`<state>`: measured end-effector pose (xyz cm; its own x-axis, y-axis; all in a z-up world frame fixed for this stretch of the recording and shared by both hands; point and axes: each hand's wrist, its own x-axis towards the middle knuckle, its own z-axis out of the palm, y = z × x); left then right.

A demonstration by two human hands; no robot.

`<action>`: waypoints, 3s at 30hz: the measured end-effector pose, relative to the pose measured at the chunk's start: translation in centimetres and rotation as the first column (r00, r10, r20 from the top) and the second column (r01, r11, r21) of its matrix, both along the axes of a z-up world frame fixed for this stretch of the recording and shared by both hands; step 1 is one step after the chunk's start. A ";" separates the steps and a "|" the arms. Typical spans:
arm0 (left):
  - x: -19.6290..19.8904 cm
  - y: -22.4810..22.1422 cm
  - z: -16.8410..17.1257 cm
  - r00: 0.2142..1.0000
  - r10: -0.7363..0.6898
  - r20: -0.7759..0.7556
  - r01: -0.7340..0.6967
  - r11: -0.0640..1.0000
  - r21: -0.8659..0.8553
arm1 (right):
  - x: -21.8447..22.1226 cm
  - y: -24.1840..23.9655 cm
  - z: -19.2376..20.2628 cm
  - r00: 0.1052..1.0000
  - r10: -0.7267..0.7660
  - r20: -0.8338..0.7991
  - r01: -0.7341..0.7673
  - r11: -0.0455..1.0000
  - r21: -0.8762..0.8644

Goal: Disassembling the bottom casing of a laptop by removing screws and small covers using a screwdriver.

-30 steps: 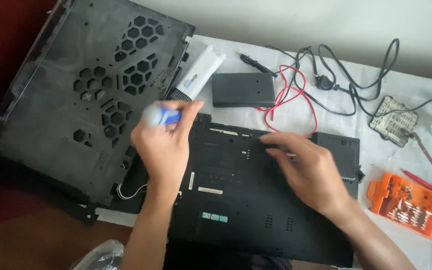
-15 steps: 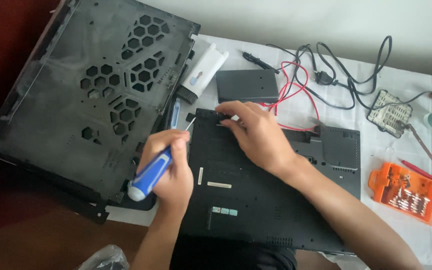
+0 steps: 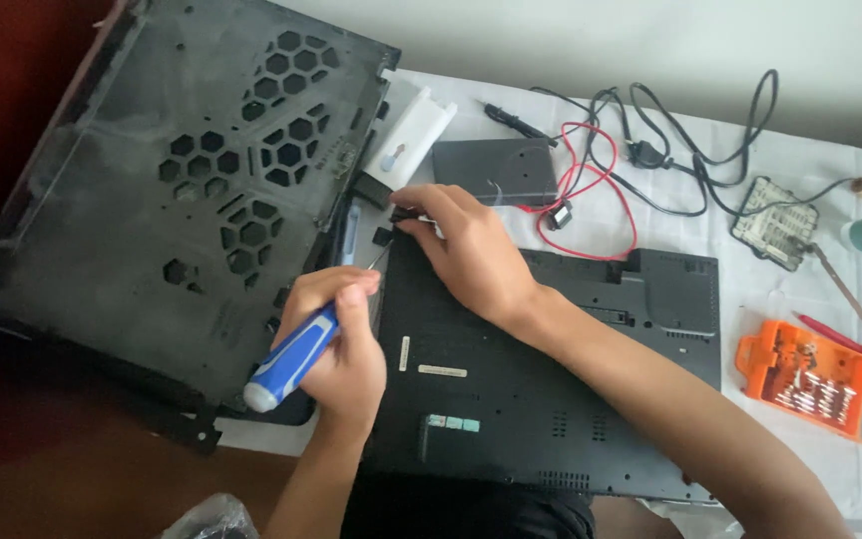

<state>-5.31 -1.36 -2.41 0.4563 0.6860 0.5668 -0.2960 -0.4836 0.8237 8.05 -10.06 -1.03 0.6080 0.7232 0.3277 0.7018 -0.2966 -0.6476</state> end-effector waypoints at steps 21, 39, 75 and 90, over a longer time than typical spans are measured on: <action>0.7 -0.3 -1.4 0.997 0.021 0.076 -0.021 1.000 0.002 | 1.4 0.0 0.9 0.986 0.148 -0.070 -0.144 0.987 0.065; 0.6 -0.1 -1.2 0.997 -0.020 0.074 0.020 1.000 -0.001 | 3.0 -3.3 2.7 0.875 0.197 -0.442 -0.057 0.949 0.309; 15.5 -12.5 5.8 0.567 -0.672 -0.476 0.749 0.661 -0.041 | 6.0 -28.2 -0.8 0.469 0.183 -0.864 0.661 0.577 0.480; 15.6 -18.7 6.4 0.681 -0.698 -0.223 0.724 0.595 0.350 | 1.5 -26.7 -1.5 0.461 0.327 -0.825 0.715 0.414 0.563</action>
<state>10.31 -20.03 4.02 0.7436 -0.1369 0.6544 -0.6439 -0.4103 0.6458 9.58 -36.74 -2.53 0.9695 0.2195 -0.1087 -0.2292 0.6567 -0.7184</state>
